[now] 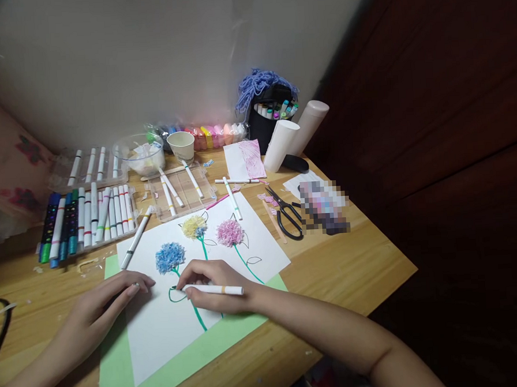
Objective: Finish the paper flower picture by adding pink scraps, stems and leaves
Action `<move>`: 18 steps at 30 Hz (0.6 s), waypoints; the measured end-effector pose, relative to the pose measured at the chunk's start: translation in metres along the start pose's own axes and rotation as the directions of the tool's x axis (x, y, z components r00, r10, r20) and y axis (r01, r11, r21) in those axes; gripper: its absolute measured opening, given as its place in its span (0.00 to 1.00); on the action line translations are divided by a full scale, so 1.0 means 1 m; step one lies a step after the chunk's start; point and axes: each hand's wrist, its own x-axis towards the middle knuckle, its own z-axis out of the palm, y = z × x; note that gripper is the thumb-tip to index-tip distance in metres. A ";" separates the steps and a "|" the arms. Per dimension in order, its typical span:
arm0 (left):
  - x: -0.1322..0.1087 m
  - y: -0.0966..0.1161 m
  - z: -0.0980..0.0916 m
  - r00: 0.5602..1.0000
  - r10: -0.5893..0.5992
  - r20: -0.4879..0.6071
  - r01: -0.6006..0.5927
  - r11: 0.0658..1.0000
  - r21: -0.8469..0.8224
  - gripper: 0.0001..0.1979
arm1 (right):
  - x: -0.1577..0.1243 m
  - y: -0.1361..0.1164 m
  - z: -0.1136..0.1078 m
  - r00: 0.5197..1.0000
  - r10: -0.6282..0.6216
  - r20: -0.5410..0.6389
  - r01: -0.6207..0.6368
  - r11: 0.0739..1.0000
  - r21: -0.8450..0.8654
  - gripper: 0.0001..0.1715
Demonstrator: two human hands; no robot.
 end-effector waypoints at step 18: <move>-0.003 0.006 0.000 1.000 -0.001 0.016 0.003 0.995 -0.099 0.14 | 0.014 -0.003 0.034 0.986 0.017 -0.164 -0.045 0.984 -0.171 0.03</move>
